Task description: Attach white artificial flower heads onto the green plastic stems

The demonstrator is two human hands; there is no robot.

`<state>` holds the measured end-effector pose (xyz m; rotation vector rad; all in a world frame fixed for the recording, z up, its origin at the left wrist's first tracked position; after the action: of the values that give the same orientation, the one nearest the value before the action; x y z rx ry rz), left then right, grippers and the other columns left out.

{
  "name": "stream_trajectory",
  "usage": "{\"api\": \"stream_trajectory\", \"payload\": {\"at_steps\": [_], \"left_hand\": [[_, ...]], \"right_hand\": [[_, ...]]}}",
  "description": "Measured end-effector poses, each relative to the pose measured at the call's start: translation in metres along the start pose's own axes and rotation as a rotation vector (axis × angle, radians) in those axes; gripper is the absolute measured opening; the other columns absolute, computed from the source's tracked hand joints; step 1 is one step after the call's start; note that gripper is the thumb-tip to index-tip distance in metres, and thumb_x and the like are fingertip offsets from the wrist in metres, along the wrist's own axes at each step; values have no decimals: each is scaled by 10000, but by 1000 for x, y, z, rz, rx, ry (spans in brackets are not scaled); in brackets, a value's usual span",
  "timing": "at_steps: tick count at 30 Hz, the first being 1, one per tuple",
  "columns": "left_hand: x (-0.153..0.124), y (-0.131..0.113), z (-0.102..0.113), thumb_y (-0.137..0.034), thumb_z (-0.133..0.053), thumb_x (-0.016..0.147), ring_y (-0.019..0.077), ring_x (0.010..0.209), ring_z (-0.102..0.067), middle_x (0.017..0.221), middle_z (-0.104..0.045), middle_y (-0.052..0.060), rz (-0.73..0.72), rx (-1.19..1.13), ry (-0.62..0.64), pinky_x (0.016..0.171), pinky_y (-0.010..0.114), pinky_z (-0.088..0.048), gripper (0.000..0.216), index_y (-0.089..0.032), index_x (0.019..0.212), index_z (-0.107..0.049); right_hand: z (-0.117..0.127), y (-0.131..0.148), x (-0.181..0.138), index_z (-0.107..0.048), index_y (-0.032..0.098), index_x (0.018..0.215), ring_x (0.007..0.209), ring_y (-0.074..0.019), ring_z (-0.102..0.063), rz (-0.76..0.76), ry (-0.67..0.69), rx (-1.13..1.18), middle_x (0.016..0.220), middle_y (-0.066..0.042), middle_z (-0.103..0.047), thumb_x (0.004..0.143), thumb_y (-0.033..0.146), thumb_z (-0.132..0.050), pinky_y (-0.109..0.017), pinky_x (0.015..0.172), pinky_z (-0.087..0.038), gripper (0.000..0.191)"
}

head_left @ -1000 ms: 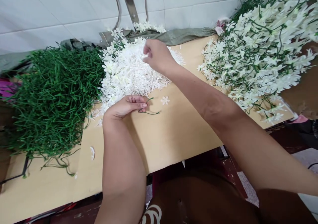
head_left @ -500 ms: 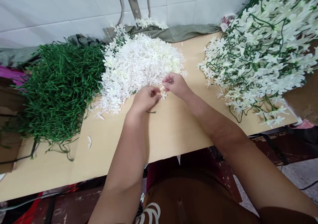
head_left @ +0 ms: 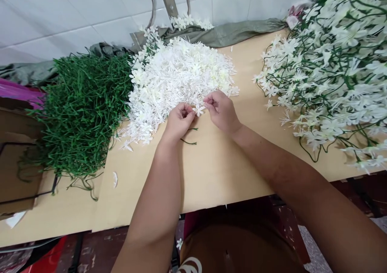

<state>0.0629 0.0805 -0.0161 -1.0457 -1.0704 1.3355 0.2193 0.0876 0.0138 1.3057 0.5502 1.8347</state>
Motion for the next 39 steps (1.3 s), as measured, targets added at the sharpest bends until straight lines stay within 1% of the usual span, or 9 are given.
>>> {"api": "stream_trajectory", "payload": {"at_steps": [4, 8, 13, 19, 24, 28, 32, 36, 39], "left_hand": [[-2, -4, -3, -126, -658, 668, 107, 568, -529, 598, -604, -30, 7, -35, 5, 549, 224, -390, 142, -195, 676, -535], [-3, -3, -6, -128, -654, 664, 105, 576, -544, 602, -621, -32, 35, -107, 23, 553, 221, -393, 138, -196, 671, -534], [-3, 0, -7, -155, -671, 655, 109, 583, -572, 615, -651, -24, 66, -175, 45, 568, 226, -408, 142, -197, 691, -541], [-4, -3, -10, -162, -685, 629, 113, 599, -593, 608, -654, -19, 74, -223, 50, 593, 230, -428, 165, -196, 675, -531], [-3, -3, -10, -173, -692, 611, 111, 601, -567, 604, -619, -29, 56, -201, 54, 575, 226, -402, 175, -198, 666, -527], [-1, -2, -7, -177, -698, 618, 88, 546, -461, 587, -544, -41, 34, -134, 41, 522, 224, -326, 175, -197, 654, -527], [-1, -3, -6, -190, -704, 633, 97, 569, -490, 611, -564, -27, 39, -132, 42, 543, 234, -351, 169, -196, 661, -537], [-1, -4, -6, -195, -710, 624, 97, 561, -484, 624, -596, -18, 45, -161, 57, 532, 232, -350, 163, -195, 661, -552], [-1, -4, -5, -190, -708, 619, 98, 566, -487, 615, -593, -20, 49, -165, 51, 526, 227, -341, 160, -194, 658, -552]], "right_hand": [[-5, 16, -6, -557, 198, 873, 818, -175, -559, 210, -18, -144, 875, -56, -574, 945, 218, -464, -307, 764, -485, 120], [-9, 26, -12, -574, 191, 893, 796, -176, -554, 353, -39, -226, 854, -56, -562, 989, 236, -411, -298, 732, -470, 195], [-6, 31, -13, -587, 184, 912, 778, -179, -547, 401, -78, -301, 853, -59, -561, 994, 217, -384, -296, 705, -462, 221], [-8, 32, -14, -593, 178, 928, 778, -183, -561, 397, -63, -316, 851, -66, -582, 979, 197, -396, -294, 696, -468, 204], [-15, 26, -12, -585, 169, 911, 830, -193, -588, 317, 9, -219, 868, -77, -602, 933, 175, -422, -320, 765, -498, 165], [-16, 13, -9, -572, 177, 949, 827, -183, -601, 132, 55, -69, 903, -63, -613, 844, 142, -502, -342, 799, -523, 131], [-13, 0, -7, -562, 194, 957, 824, -161, -599, -38, 37, 99, 937, -44, -618, 782, 133, -553, -326, 761, -542, 186], [-17, -2, -7, -575, 187, 896, 772, -145, -596, -107, 71, 179, 856, -24, -628, 805, 156, -562, -315, 751, -535, 97], [-17, -1, -7, -581, 185, 867, 754, -145, -593, -115, 82, 165, 833, -23, -633, 818, 168, -560, -302, 724, -521, 56]]}}
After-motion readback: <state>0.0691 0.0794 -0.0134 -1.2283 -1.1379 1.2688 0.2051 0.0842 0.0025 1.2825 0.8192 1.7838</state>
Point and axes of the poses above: each hand's wrist, its own x-axis towards the middle knuckle, its own z-axis out of the back of the hand, y = z × x, the point moved 8 cm from there along x, towards the middle knuckle
